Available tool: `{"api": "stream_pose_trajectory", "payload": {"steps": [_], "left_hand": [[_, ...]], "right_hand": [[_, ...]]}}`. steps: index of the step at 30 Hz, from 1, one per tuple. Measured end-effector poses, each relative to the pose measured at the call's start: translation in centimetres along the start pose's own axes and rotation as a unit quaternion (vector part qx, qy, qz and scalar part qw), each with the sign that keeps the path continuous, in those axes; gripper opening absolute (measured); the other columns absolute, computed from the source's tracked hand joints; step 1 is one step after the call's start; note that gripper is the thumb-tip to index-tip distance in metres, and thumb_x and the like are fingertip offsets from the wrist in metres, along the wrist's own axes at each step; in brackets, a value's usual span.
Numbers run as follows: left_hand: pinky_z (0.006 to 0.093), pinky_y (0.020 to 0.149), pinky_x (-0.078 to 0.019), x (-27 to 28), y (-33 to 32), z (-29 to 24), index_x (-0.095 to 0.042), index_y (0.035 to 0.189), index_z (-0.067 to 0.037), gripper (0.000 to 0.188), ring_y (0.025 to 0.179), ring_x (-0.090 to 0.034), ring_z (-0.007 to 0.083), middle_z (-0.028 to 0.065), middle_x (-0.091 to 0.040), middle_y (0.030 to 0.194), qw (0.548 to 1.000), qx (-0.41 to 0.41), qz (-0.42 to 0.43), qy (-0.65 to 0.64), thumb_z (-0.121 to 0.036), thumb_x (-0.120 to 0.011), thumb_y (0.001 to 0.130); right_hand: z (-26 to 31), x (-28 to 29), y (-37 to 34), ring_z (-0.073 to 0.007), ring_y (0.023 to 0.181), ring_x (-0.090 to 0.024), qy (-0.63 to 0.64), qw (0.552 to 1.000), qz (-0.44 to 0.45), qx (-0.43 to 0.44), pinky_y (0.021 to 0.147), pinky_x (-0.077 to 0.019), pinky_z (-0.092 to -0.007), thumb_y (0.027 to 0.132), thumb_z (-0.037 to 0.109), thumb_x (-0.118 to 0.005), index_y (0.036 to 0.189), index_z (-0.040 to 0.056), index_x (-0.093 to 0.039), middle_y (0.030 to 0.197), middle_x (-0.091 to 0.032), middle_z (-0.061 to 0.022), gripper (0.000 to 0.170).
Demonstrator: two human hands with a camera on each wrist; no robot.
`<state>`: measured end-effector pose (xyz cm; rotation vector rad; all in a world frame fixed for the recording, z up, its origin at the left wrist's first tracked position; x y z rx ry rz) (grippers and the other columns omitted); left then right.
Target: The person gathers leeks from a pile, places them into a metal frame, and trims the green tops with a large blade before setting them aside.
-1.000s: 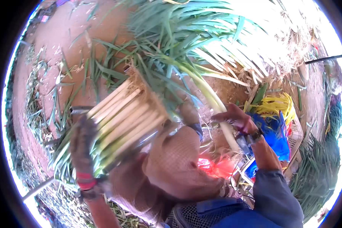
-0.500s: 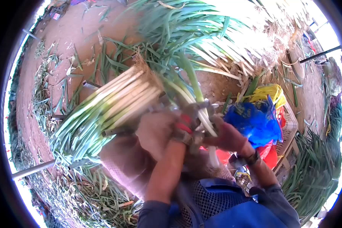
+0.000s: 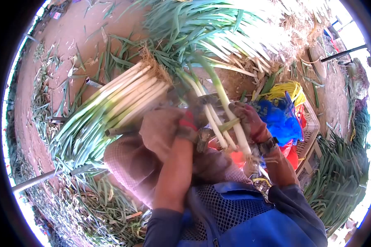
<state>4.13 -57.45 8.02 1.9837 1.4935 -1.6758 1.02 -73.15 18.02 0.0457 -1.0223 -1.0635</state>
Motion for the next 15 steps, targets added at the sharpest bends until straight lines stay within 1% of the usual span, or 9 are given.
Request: {"api": "stream_pose_trajectory", "payload": {"steps": [1,2,4,6,8,9,12,13,15], "left_hand": [[0.0457,0.093,-0.0602,-0.8,-0.2,0.4,-0.056,0.130,0.007,0.042,0.104,-0.070,0.0337,0.0220,-0.068,0.118,0.999,0.037,0.018,-0.031,-0.013,-0.066,0.094],[0.0457,0.093,-0.0602,1.1,1.2,1.4,-0.056,0.130,0.007,0.042,0.104,-0.070,0.0337,0.0220,-0.068,0.118,0.999,0.034,0.021,-0.031,-0.013,-0.066,0.094],[0.0397,0.088,-0.0609,5.8,5.0,2.7,-0.056,0.132,0.007,0.045,0.095,-0.070,0.0269,0.0158,-0.069,0.111,0.965,-0.127,0.083,0.216,-0.019,-0.066,0.098],[0.0347,0.080,-0.0597,0.5,0.4,1.3,-0.060,0.129,0.000,0.047,0.091,-0.068,0.0189,0.0092,-0.068,0.107,0.992,-0.009,-0.015,0.126,-0.039,-0.065,0.103],[0.0321,0.076,-0.0586,1.9,2.2,1.3,-0.061,0.124,-0.003,0.052,0.089,-0.068,0.0175,0.0072,-0.068,0.106,0.978,-0.094,-0.052,0.177,-0.050,-0.063,0.102],[0.0321,0.076,-0.0586,1.9,1.9,1.1,-0.061,0.124,-0.003,0.052,0.089,-0.068,0.0175,0.0072,-0.068,0.106,0.978,-0.096,-0.053,0.177,-0.050,-0.063,0.102],[0.0307,0.074,-0.0581,0.5,0.0,0.6,-0.062,0.120,-0.003,0.058,0.087,-0.068,0.0171,0.0075,-0.069,0.103,0.982,-0.022,-0.040,0.184,-0.057,-0.062,0.100],[0.0312,0.074,-0.0584,0.3,-0.5,0.7,-0.062,0.119,-0.003,0.058,0.087,-0.069,0.0174,0.0078,-0.069,0.101,0.972,0.016,-0.038,0.232,-0.059,-0.060,0.101],[0.0336,0.075,-0.0596,-0.6,-1.4,0.4,-0.064,0.113,-0.002,0.053,0.084,-0.069,0.0186,0.0100,-0.070,0.097,0.963,0.037,-0.054,0.260,-0.053,-0.061,0.102]], "right_hand": [[-3.7,-1.0,-0.4,-0.0171,0.081,-0.065,0.247,0.938,0.021,-0.243,0.075,-0.0540,-0.0321,0.104,0.023,-0.058,0.117,-0.0023,-0.066,0.093,-0.068,-0.0061,0.029],[-5.6,-3.2,-1.9,-0.0174,0.081,-0.065,0.462,0.760,0.040,-0.456,0.076,-0.0539,-0.0334,0.103,0.024,-0.060,0.116,-0.0023,-0.066,0.090,-0.068,-0.0058,0.030],[-4.9,-3.1,-1.4,-0.0163,0.082,-0.064,0.438,0.758,0.051,-0.481,0.076,-0.0536,-0.0331,0.102,0.026,-0.062,0.116,-0.0024,-0.066,0.090,-0.067,-0.0059,0.031],[-3.8,-4.0,-1.5,-0.0153,0.082,-0.063,0.415,0.753,0.063,-0.506,0.075,-0.0534,-0.0329,0.101,0.028,-0.064,0.115,-0.0024,-0.067,0.090,-0.067,-0.0060,0.033],[-2.4,-4.5,-0.6,-0.0111,0.080,-0.061,0.216,0.872,0.113,-0.425,0.071,-0.0519,-0.0289,0.100,0.029,-0.066,0.114,-0.0021,-0.066,0.091,-0.068,-0.0050,0.034],[-1.6,-5.2,-0.2,-0.0101,0.079,-0.061,0.246,0.881,0.111,-0.389,0.069,-0.0512,-0.0283,0.097,0.025,-0.070,0.113,-0.0026,-0.067,0.092,-0.068,-0.0043,0.032],[0.7,-6.8,-0.2,-0.0102,0.080,-0.062,0.444,0.802,0.064,-0.395,0.070,-0.0523,-0.0285,0.092,0.021,-0.077,0.112,-0.0040,-0.066,0.091,-0.069,-0.0039,0.034],[0.5,-7.0,-0.5,-0.0100,0.094,-0.061,0.427,0.798,0.140,-0.400,0.085,-0.0521,-0.0281,0.087,0.014,-0.079,0.127,-0.0014,-0.058,0.107,-0.068,-0.0039,0.048],[0.4,-6.7,-0.9,-0.0095,0.088,-0.062,0.394,0.819,0.120,-0.400,0.079,-0.0531,-0.0282,0.086,0.016,-0.081,0.119,-0.0030,-0.062,0.097,-0.069,-0.0043,0.043]]}}
Point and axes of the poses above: each hand's wrist, its own y-axis towards the middle knuckle, its own x-axis out of the back of the hand, z = x × y, the point moved 7 cm from there along y, towards the middle knuckle
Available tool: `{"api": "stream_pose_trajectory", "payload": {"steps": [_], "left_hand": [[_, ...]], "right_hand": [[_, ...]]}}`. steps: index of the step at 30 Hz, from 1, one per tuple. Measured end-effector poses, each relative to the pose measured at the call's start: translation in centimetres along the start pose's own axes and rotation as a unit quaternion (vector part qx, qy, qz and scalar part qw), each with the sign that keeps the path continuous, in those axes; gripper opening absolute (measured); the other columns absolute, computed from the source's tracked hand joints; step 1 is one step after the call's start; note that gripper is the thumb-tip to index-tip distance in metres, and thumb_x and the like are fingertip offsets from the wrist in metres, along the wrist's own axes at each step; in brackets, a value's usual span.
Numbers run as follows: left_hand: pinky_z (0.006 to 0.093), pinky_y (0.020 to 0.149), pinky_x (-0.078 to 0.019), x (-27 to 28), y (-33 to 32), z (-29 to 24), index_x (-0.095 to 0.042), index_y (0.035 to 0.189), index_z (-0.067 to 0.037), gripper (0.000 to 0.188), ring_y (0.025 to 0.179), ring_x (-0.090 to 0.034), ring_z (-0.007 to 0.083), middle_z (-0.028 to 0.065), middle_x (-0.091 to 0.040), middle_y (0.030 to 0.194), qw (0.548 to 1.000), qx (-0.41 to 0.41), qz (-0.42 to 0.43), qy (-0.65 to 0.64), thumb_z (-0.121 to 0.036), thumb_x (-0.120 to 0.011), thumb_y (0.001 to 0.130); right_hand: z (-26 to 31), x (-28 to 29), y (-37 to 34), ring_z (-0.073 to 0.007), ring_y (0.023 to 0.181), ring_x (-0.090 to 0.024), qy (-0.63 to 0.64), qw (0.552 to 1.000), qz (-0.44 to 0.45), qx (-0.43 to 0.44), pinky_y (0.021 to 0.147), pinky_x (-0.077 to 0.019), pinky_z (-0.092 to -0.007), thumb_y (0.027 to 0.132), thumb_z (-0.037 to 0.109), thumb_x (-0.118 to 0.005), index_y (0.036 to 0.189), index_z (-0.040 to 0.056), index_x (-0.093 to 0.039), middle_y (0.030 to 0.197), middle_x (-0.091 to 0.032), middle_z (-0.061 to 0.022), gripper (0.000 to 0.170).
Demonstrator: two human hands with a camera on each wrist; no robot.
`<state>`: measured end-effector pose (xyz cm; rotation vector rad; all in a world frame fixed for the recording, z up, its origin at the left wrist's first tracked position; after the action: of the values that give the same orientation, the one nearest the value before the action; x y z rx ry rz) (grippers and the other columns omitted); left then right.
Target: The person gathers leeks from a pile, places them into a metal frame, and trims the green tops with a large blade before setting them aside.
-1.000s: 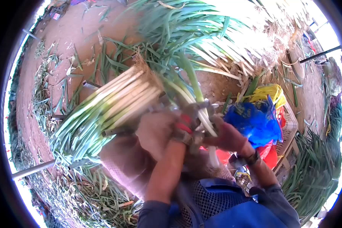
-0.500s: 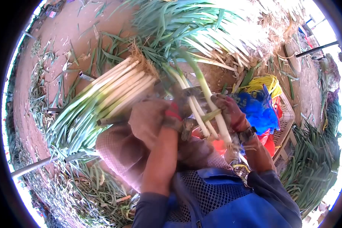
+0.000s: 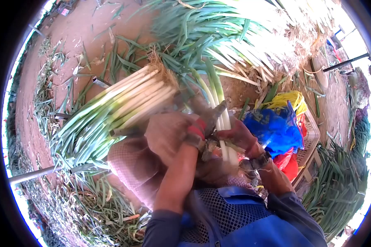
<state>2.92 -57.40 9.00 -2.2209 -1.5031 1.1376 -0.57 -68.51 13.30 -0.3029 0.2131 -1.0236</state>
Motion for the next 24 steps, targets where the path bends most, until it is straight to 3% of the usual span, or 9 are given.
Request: {"api": "stream_pose_trajectory", "payload": {"steps": [4,8,12,14,17,19,21,23,24], "left_hand": [[0.0399,0.078,-0.0620,0.2,2.6,0.8,-0.065,0.110,0.002,0.039,0.084,-0.071,0.0258,0.0139,-0.072,0.098,0.966,-0.086,0.035,-0.242,-0.035,-0.071,0.099],[0.0440,0.082,-0.0634,2.8,3.2,-0.1,-0.063,0.118,0.004,0.038,0.090,-0.073,0.0301,0.0174,-0.073,0.102,0.961,-0.158,-0.025,-0.224,-0.025,-0.073,0.097],[0.0457,0.083,-0.0640,3.6,2.7,-1.7,-0.063,0.117,0.005,0.035,0.089,-0.074,0.0305,0.0180,-0.073,0.101,0.953,-0.215,-0.051,-0.209,-0.021,-0.074,0.096],[0.0457,0.085,-0.0643,3.0,0.9,-3.4,-0.063,0.116,0.004,0.034,0.089,-0.074,0.0305,0.0183,-0.072,0.100,0.948,-0.232,-0.038,-0.215,-0.019,-0.076,0.094],[0.0449,0.085,-0.0647,3.1,-0.9,-6.8,-0.063,0.114,0.003,0.035,0.089,-0.073,0.0301,0.0179,-0.072,0.099,0.942,-0.275,-0.078,-0.177,-0.018,-0.080,0.091],[0.0439,0.085,-0.0647,4.5,-1.7,-9.6,-0.062,0.112,0.003,0.038,0.090,-0.073,0.0294,0.0166,-0.071,0.096,0.933,-0.304,-0.108,-0.158,-0.022,-0.082,0.090],[0.0444,0.090,-0.0635,5.8,-3.8,-13.9,-0.061,0.115,0.004,0.041,0.090,-0.071,0.0288,0.0144,-0.070,0.099,0.917,-0.347,-0.077,-0.181,-0.023,-0.080,0.091],[0.0452,0.095,-0.0616,7.0,-6.9,-16.7,-0.060,0.115,0.005,0.041,0.094,-0.070,0.0290,0.0158,-0.068,0.102,0.896,-0.395,-0.108,-0.171,-0.022,-0.080,0.091],[0.0458,0.097,-0.0607,8.1,-7.1,-17.1,-0.060,0.115,0.005,0.041,0.097,-0.070,0.0292,0.0163,-0.068,0.103,0.895,-0.382,-0.097,-0.209,-0.022,-0.080,0.092]], "right_hand": [[1.5,0.7,-2.2,-0.0107,0.085,-0.064,-0.135,0.990,-0.021,-0.047,0.074,-0.0543,-0.0301,0.080,0.018,-0.084,0.120,-0.0038,-0.063,0.094,-0.070,-0.0068,0.050],[3.1,-1.1,-4.6,-0.0151,0.093,-0.066,-0.145,0.988,0.030,-0.046,0.078,-0.0553,-0.0340,0.076,0.018,-0.086,0.140,-0.0016,-0.047,0.112,-0.069,-0.0108,0.077],[0.4,-0.4,-5.9,-0.0146,0.090,-0.066,-0.089,0.995,0.053,-0.002,0.077,-0.0553,-0.0332,0.079,0.019,-0.083,0.138,0.0007,-0.051,0.108,-0.070,-0.0107,0.070],[-2.8,0.9,-7.4,-0.0148,0.085,-0.067,-0.181,0.974,0.040,-0.133,0.075,-0.0556,-0.0338,0.081,0.019,-0.080,0.137,0.0024,-0.054,0.101,-0.071,-0.0101,0.063],[-6.1,2.6,-7.9,-0.0132,0.083,-0.069,-0.239,0.970,-0.016,-0.032,0.074,-0.0557,-0.0311,0.086,0.013,-0.076,0.124,0.0051,-0.062,0.090,-0.072,-0.0025,0.041],[-11.8,3.8,-9.4,-0.0182,0.086,-0.070,-0.260,0.962,-0.012,-0.086,0.076,-0.0561,-0.0347,0.086,0.015,-0.075,0.120,0.0036,-0.064,0.097,-0.074,-0.0078,0.037],[-13.6,4.5,-10.4,-0.0285,0.090,-0.073,-0.395,0.914,-0.066,0.066,0.078,-0.0576,-0.0373,0.079,0.021,-0.078,0.129,0.0053,-0.062,0.111,-0.073,-0.0186,0.054],[-15.2,7.0,-11.6,-0.0342,0.097,-0.072,-0.414,0.894,-0.006,-0.173,0.082,-0.0569,-0.0401,0.081,0.021,-0.080,0.119,0.0038,-0.068,0.110,-0.073,-0.0192,0.044],[-11.3,7.1,-10.8,-0.0347,0.097,-0.071,-0.376,0.913,-0.078,-0.141,0.082,-0.0566,-0.0405,0.081,0.021,-0.080,0.119,0.0026,-0.068,0.108,-0.072,-0.0198,0.044]]}}
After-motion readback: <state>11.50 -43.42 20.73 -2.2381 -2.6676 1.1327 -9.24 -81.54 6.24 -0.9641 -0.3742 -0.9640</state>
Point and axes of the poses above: each hand's wrist, its own y-axis towards the middle knuckle, its own x-axis out of the back of the hand, z = x × y, the point moved 7 cm from there along y, towards the middle knuckle
